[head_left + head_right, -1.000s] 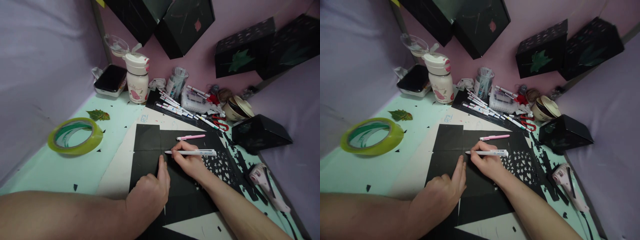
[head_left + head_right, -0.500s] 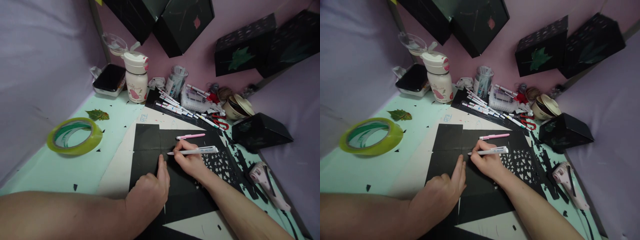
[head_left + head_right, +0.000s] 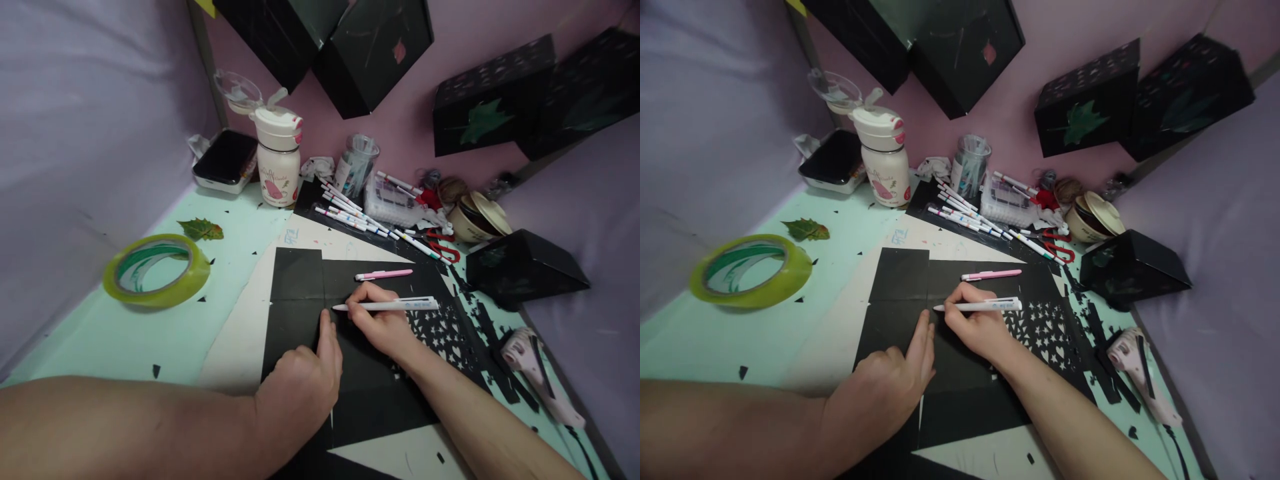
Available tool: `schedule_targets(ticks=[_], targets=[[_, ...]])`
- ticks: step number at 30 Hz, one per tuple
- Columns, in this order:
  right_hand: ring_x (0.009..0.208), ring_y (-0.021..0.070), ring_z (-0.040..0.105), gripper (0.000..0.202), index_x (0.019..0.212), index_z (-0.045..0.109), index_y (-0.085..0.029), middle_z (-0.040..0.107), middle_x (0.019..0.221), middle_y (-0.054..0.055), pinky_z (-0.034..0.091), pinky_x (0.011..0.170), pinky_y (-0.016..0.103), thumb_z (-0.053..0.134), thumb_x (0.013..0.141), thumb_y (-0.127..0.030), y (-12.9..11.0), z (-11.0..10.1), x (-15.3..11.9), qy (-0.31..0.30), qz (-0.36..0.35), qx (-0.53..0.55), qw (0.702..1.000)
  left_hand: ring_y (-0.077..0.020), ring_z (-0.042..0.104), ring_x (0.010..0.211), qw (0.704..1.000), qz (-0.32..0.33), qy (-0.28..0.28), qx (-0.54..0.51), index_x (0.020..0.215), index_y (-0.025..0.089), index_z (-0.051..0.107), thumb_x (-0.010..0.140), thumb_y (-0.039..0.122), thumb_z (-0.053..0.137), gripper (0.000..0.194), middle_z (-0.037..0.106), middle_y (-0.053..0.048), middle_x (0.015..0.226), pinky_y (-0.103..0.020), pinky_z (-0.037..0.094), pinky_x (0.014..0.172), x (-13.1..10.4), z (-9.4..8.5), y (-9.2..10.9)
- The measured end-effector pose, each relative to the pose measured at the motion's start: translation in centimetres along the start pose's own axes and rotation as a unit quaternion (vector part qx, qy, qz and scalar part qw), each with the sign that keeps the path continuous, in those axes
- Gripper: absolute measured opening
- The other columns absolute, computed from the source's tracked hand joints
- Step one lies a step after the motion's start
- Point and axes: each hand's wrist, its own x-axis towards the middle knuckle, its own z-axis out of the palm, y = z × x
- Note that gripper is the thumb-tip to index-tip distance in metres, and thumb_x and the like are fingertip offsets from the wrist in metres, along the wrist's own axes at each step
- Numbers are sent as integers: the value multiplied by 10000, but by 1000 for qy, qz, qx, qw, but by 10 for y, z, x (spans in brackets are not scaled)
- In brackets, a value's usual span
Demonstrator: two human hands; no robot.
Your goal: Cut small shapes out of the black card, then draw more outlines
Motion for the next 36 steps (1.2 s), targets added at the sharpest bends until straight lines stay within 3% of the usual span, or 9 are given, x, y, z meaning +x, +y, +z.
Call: schedule_targets(ticks=[10, 23, 36], targets=[[499, 109, 482, 151, 650, 589, -197, 575, 567, -25, 364, 498, 230, 563, 796, -167, -2, 0, 0, -25, -23, -16, 999, -111, 531, 430, 998, -9, 60, 9, 1321, 20, 541, 904, 282, 507, 493, 446, -355, 1339, -242, 372, 352, 4, -5, 0], [503, 104, 447, 174, 630, 537, -191, 527, 552, -33, 347, 508, 228, 550, 803, -179, 1, 3, 0, 36, -34, -34, 998, -90, 512, 461, 999, 2, 11, 40, 1416, 64, 429, 883, 381, 560, 634, 371, -354, 1400, -242, 384, 402, 1, 0, 1], [482, 99, 455, 163, 623, 528, -192, 521, 532, -38, 346, 486, 217, 549, 783, -167, 1, 2, 0, 18, -32, -31, 999, -79, 497, 460, 999, 11, 0, 37, 1433, 77, 403, 925, 381, 490, 599, 365, -349, 1415, -232, 352, 393, 0, 3, 1]])
